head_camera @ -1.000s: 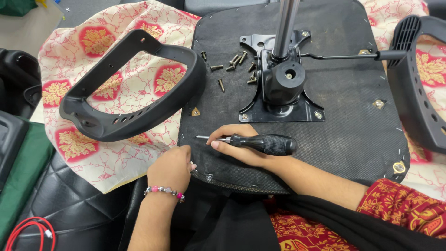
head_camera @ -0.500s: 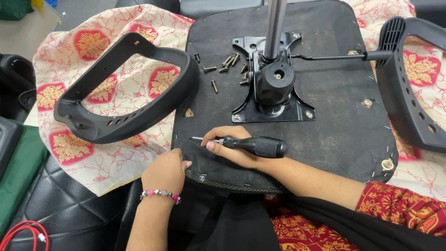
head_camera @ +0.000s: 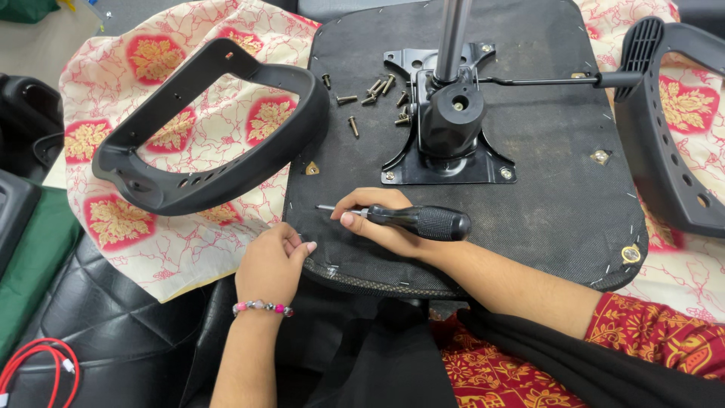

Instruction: The person assembles a black plastic chair frame by inserting and tightening screws with a screwdriver. They align the frame to the base, secure multiple fasteners, and adjust the position of the frame during the process.

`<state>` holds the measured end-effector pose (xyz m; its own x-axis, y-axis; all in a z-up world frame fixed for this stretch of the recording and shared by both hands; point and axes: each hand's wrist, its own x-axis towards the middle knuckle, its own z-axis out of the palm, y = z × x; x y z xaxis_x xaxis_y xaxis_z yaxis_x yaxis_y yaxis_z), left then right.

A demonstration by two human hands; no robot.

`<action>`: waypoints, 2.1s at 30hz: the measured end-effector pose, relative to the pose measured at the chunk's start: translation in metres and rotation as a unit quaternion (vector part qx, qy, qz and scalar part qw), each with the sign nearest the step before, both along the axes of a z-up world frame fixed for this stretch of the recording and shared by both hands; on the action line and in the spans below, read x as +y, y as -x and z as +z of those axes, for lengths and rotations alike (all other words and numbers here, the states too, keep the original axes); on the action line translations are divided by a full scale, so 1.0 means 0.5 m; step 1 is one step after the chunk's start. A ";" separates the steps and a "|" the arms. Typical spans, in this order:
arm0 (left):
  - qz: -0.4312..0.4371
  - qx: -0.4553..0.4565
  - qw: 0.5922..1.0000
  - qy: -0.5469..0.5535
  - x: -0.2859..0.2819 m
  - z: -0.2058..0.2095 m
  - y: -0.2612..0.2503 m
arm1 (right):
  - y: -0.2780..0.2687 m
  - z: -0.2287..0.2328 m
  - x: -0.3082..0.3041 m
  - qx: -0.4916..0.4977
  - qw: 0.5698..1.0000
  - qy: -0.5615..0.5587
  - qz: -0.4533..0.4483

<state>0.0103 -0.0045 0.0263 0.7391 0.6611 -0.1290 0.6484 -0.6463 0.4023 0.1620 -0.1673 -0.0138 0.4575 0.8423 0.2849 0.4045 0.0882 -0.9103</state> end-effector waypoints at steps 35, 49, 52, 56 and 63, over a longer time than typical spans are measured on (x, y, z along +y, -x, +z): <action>0.044 -0.385 0.893 0.230 -0.015 -0.101 0.049 | 0.061 0.051 0.052 -0.053 0.998 -0.033 0.030; 0.069 -0.385 0.896 0.208 -0.015 -0.118 0.056 | 0.095 0.051 0.093 -0.147 0.989 0.028 0.009; 0.071 -0.385 0.895 0.215 -0.010 -0.122 0.056 | 0.101 0.067 0.096 -0.141 0.989 0.033 0.003; 0.065 -0.379 0.898 0.214 -0.005 -0.124 0.056 | 0.104 0.085 0.103 -0.127 0.990 0.067 -0.010; 0.067 -0.354 0.914 0.188 -0.006 -0.130 0.060 | 0.093 0.095 0.130 -0.210 0.973 0.092 0.003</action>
<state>-0.0194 -0.0074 -0.0388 0.6403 0.7597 0.1133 0.2030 -0.3096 0.9289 0.1153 -0.1023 0.0336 0.3278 0.8991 0.2902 0.7441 -0.0564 -0.6657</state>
